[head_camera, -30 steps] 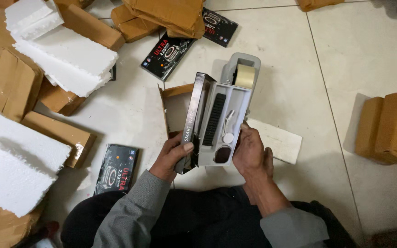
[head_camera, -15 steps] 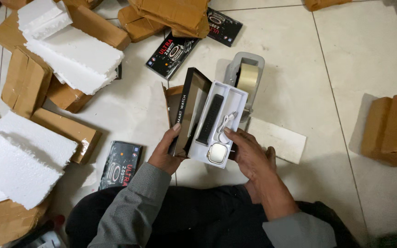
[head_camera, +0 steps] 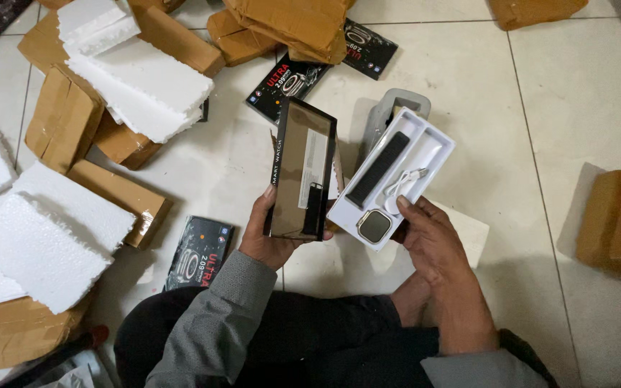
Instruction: The person opens a brown cardboard box, places a white styrofoam sheet inside, and inserts a smartwatch box containing a watch, strap, and charger. The person then closes the box and seals it with tape.
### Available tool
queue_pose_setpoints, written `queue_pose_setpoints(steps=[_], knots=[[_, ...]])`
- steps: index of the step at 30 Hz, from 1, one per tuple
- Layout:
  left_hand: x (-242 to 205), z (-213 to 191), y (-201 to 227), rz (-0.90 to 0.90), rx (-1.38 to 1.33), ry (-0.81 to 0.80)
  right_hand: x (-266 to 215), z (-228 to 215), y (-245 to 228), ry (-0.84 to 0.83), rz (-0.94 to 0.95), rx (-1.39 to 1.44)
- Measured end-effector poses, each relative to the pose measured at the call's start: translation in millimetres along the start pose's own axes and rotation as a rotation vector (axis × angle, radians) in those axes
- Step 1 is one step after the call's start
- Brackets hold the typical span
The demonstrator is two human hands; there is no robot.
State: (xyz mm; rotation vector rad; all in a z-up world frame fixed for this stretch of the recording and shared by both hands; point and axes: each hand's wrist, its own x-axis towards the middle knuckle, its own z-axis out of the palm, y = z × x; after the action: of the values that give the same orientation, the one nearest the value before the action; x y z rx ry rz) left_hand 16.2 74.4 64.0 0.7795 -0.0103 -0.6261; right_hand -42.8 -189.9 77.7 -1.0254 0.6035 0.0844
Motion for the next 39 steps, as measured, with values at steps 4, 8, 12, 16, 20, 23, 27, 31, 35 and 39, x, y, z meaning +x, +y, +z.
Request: queue_pose_setpoints(steps=[4, 8, 12, 16, 20, 23, 27, 31, 35, 39], knots=[[0.9, 3.7, 3.4, -0.014, -0.055, -0.052, -4.0, 1.8, -5.4, 0.014, -0.066, 0.04], [-0.7, 7.9, 6.1, -0.009, -0.055, -0.096, -3.8, 0.4, -5.4, 0.076, -0.132, 0.082], [-1.2, 2.5, 2.4, -0.066, -0.093, -0.094, -1.3, -10.4, -9.3, 0.221, -0.24, 0.065], [7.2, -18.8, -11.8, -0.127, -0.13, -0.077, 1.6, -15.0, -10.9, 0.164, -0.286, 0.24], [23.7, -45.3, -33.5, -0.116, 0.074, 0.162, 2.3, -9.8, -9.9, 0.141, -0.277, 0.241], [28.1, -58.4, -43.5, -0.024, 0.394, 0.225, 0.9, -7.1, -7.8, 0.184, -0.201, 0.165], [28.1, -56.5, -40.6, 0.184, 0.685, 0.39, 2.1, -6.5, -4.3, 0.12, -0.19, 0.096], [23.9, -41.8, -28.8, 0.182, 0.924, 0.431, 4.6, -4.5, 2.8, 0.069, -0.189, 0.029], [17.2, -26.0, -24.1, 0.472, 1.299, 0.385, 7.1, -5.2, 7.2, 0.056, -0.234, -0.044], [11.4, -14.1, -18.7, 0.659, 1.48, 0.396, 5.9, -4.7, 5.4, 0.049, -0.247, -0.039]])
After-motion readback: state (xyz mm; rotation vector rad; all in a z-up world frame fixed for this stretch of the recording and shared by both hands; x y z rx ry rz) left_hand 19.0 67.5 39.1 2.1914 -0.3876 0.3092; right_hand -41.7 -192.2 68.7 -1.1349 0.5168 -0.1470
